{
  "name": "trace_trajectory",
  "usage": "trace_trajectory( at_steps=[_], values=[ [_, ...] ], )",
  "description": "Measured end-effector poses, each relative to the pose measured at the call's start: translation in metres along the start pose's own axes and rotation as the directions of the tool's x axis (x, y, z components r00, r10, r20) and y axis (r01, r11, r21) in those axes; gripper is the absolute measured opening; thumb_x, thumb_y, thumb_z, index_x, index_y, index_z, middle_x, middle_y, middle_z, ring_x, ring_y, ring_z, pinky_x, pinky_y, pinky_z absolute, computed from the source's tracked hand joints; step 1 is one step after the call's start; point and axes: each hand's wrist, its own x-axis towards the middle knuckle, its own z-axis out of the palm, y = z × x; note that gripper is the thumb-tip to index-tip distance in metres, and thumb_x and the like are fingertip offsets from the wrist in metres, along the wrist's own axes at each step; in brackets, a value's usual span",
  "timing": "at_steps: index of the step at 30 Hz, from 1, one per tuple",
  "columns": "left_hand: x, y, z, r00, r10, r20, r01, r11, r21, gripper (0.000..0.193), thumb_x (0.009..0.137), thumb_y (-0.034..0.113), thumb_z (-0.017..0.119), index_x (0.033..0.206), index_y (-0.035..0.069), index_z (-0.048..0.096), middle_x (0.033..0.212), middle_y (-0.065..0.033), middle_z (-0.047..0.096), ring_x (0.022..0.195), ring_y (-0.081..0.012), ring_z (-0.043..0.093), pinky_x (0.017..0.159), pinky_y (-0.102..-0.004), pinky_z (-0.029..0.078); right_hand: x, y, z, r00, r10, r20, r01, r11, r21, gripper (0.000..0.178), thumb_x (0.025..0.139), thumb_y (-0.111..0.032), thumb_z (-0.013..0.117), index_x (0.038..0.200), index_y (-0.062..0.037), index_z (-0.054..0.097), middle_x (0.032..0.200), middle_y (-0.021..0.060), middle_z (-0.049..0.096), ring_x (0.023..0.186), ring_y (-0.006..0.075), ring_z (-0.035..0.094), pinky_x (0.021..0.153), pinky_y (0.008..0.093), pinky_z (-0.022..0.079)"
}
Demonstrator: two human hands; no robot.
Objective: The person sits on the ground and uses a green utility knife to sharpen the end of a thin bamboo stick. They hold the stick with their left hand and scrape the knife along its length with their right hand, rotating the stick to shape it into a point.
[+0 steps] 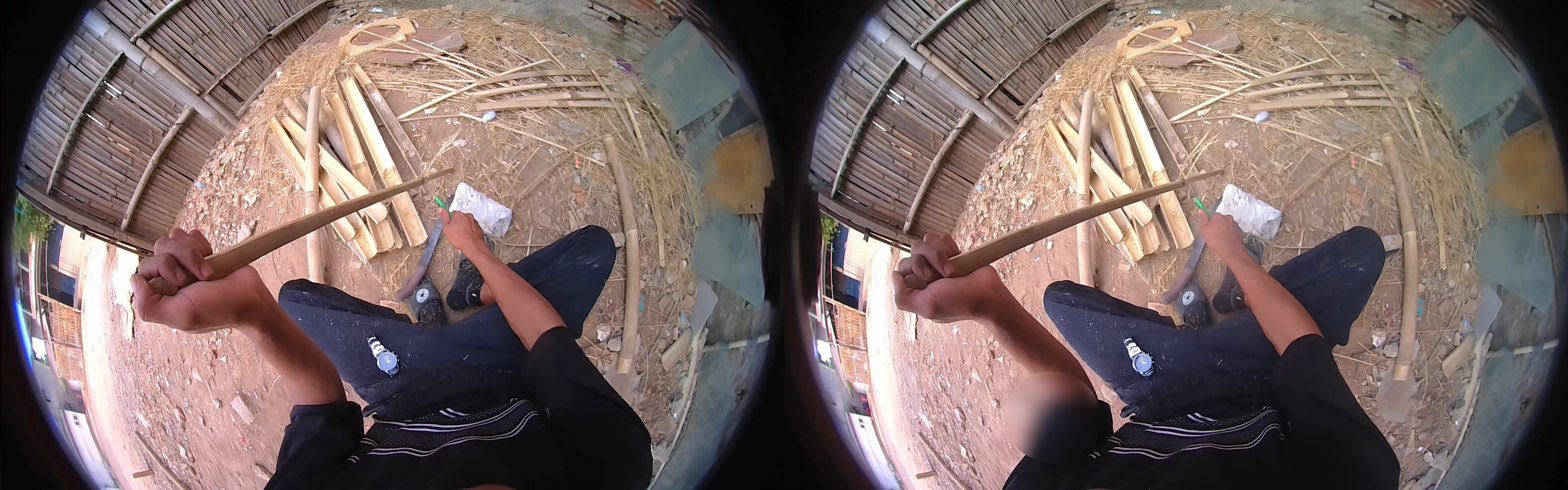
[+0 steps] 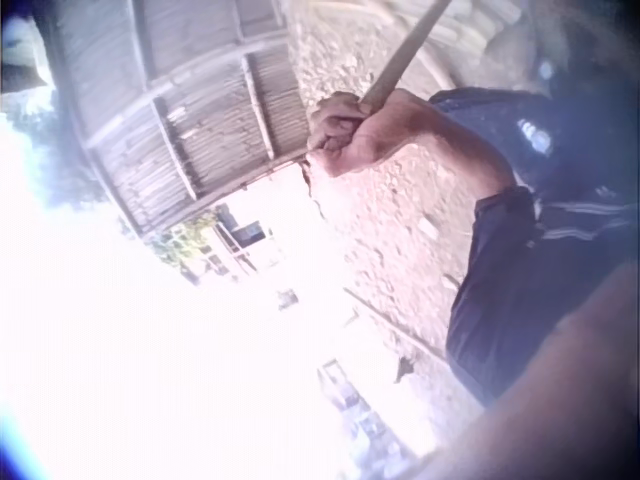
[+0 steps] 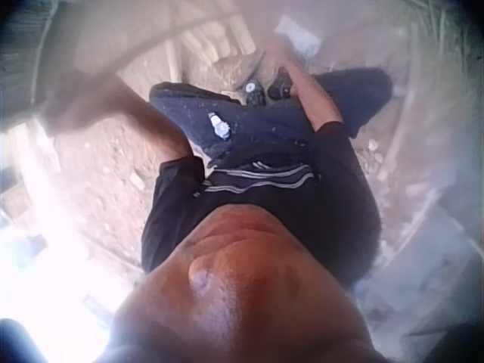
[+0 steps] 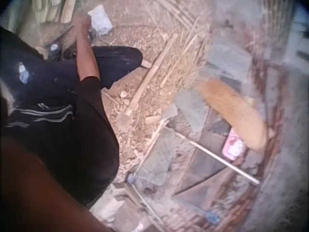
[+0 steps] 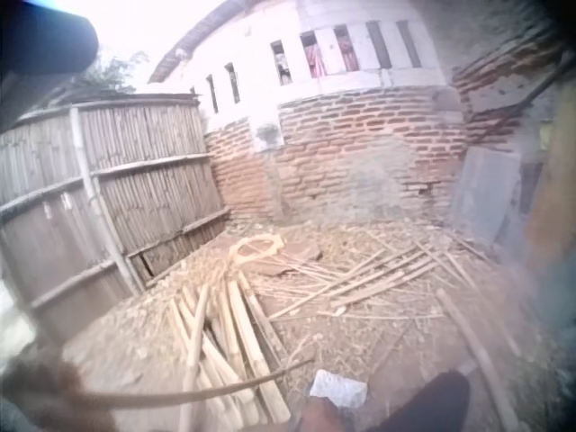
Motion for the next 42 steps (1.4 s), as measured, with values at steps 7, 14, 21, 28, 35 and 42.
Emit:
trace_trajectory(
  at_steps=[7,14,21,28,35,42],
  values=[
    [0.005,-0.002,-0.006,0.999,0.032,-0.024,-0.031,0.999,0.037,0.039,0.088,0.034,0.031,0.055,0.016,0.024,0.044,0.0023,0.022,0.041,-0.0080,0.019,0.042,-0.0207,0.020,-0.015,-0.050,-0.012,0.996,-0.067,0.056,0.066,0.997,0.028,0.062,0.092,-0.046,0.033,0.084,0.0076,0.062,0.088,0.0293,0.061,0.087,0.0446,0.058,0.077,0.0509,0.045],
    [0.007,-0.005,-0.013,0.990,0.111,-0.090,-0.096,0.982,0.160,0.041,0.093,0.033,0.030,0.057,0.015,0.027,0.044,0.0014,0.024,0.041,-0.0084,0.022,0.042,-0.0207,0.023,-0.062,-0.089,-0.038,0.946,-0.296,0.131,0.272,0.947,0.173,0.054,0.095,-0.041,0.033,0.083,0.0053,0.057,0.075,0.0287,0.058,0.075,0.0436,0.057,0.069,0.0498,0.043],
    [-0.005,0.003,-0.001,0.994,0.085,-0.071,-0.074,0.986,0.149,0.039,0.092,0.033,0.030,0.058,0.015,0.027,0.044,0.0014,0.024,0.040,-0.0091,0.021,0.040,-0.0211,0.020,-0.070,-0.072,-0.023,0.951,-0.309,0.017,0.296,0.923,0.245,0.050,0.095,-0.038,0.036,0.082,0.0058,0.055,0.065,0.0289,0.054,0.069,0.0441,0.056,0.065,0.0494,0.041],
    [-0.001,-0.002,0.000,0.994,0.084,-0.070,-0.075,0.989,0.130,0.038,0.091,0.034,0.030,0.057,0.015,0.025,0.044,0.0014,0.023,0.042,-0.0090,0.021,0.041,-0.0213,0.019,-0.090,-0.099,-0.047,0.918,-0.393,0.052,0.367,0.892,0.265,0.054,0.095,-0.041,0.034,0.080,0.0057,0.057,0.065,0.0269,0.056,0.066,0.0440,0.055,0.064,0.0477,0.043],
    [0.001,-0.001,-0.004,0.997,0.071,-0.023,-0.067,0.989,0.130,0.039,0.089,0.035,0.030,0.056,0.016,0.024,0.044,0.0014,0.022,0.042,-0.0091,0.021,0.042,-0.0213,0.021,-0.044,-0.056,-0.028,0.978,-0.199,0.066,0.188,0.972,0.144,0.058,0.094,-0.043,0.035,0.082,0.0078,0.060,0.074,0.0300,0.059,0.078,0.0464,0.058,0.072,0.0510,0.044],
    [-0.003,0.001,-0.002,0.998,0.055,0.010,-0.055,0.993,0.108,0.039,0.089,0.036,0.029,0.056,0.016,0.024,0.043,0.0025,0.022,0.042,-0.0088,0.021,0.042,-0.0215,0.022,-0.006,-0.016,-0.009,0.991,0.033,0.132,-0.043,0.996,0.073,0.060,0.092,-0.048,0.033,0.086,0.0035,0.062,0.084,0.0302,0.060,0.088,0.0471,0.056,0.080,0.0517,0.043]
  ],
)
